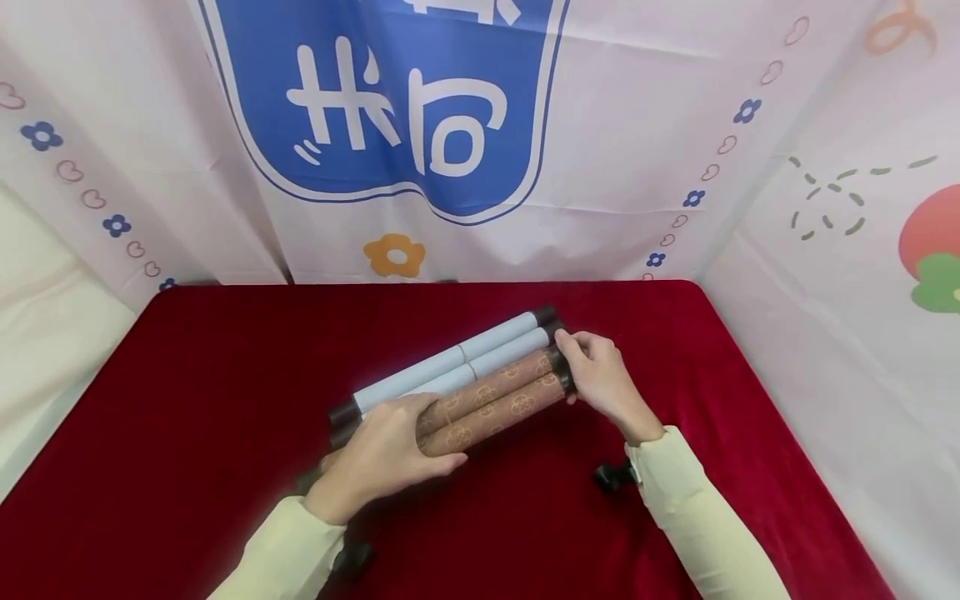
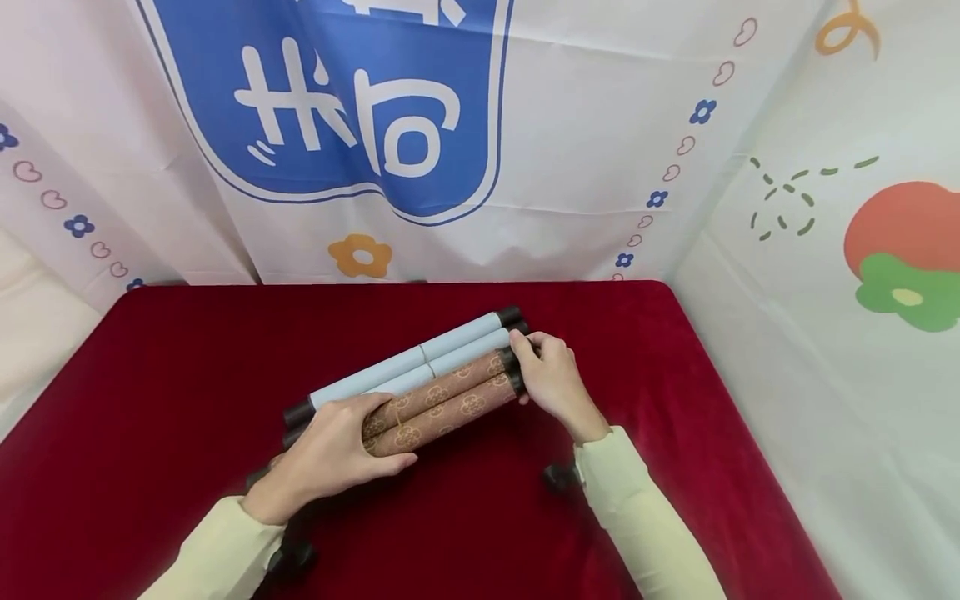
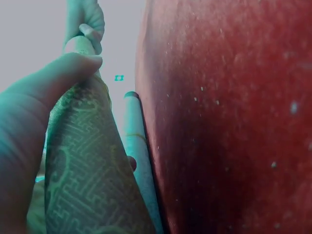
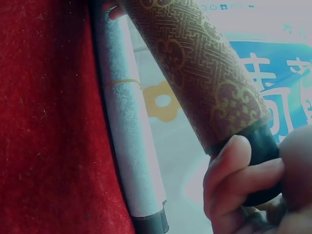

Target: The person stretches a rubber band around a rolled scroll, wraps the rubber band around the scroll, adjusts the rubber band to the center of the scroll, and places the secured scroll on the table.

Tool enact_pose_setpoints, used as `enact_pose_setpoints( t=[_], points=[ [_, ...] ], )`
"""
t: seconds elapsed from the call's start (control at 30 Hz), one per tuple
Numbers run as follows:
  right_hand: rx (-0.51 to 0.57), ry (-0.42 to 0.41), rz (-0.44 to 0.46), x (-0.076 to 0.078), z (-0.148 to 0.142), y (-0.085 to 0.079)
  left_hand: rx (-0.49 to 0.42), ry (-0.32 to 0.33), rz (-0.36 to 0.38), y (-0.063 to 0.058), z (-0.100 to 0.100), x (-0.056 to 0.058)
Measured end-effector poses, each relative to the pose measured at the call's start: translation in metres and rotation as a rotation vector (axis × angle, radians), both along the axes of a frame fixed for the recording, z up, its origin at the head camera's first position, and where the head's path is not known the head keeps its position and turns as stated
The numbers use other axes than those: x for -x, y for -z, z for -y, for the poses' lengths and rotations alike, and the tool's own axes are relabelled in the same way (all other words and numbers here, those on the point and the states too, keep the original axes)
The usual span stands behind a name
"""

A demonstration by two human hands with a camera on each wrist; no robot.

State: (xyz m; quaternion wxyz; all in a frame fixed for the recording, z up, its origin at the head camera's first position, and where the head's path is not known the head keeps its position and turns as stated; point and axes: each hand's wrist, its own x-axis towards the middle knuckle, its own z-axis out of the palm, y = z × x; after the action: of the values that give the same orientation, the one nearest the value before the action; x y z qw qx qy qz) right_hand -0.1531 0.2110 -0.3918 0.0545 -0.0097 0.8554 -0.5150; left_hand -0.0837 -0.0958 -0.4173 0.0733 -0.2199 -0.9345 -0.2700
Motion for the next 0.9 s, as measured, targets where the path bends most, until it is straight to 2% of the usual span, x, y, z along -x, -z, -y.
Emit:
enact_pose_setpoints(
  t=[0.23, 0.33, 0.43, 0.57, 0.7, 0.8, 0.9],
  points=[
    [0.006, -0.005, 0.025, -0.009, -0.001, -0.011, -0.007, 0.040, -0.028, -0.008, 0.005, -0.002],
    [-0.043, -0.046, 0.011, -0.014, -0.002, -0.017, -0.007, 0.043, -0.031, -0.017, 0.013, 0.000],
    [-0.108, -0.109, -0.006, -0.019, -0.004, -0.020, 0.013, 0.025, -0.028, -0.027, 0.027, 0.007],
    [-0.225, -0.178, -0.031, -0.023, -0.007, -0.017, 0.040, -0.043, 0.031, -0.039, 0.051, 0.024],
    [-0.326, -0.211, -0.058, -0.026, -0.009, -0.011, 0.083, -0.131, 0.114, -0.047, 0.073, 0.048],
    [-0.357, -0.244, -0.074, -0.028, -0.010, -0.008, 0.111, -0.174, 0.142, -0.046, 0.084, 0.066],
    [-0.387, -0.279, -0.082, -0.028, -0.008, -0.004, 0.105, -0.182, 0.170, -0.039, 0.090, 0.082]
  ],
)
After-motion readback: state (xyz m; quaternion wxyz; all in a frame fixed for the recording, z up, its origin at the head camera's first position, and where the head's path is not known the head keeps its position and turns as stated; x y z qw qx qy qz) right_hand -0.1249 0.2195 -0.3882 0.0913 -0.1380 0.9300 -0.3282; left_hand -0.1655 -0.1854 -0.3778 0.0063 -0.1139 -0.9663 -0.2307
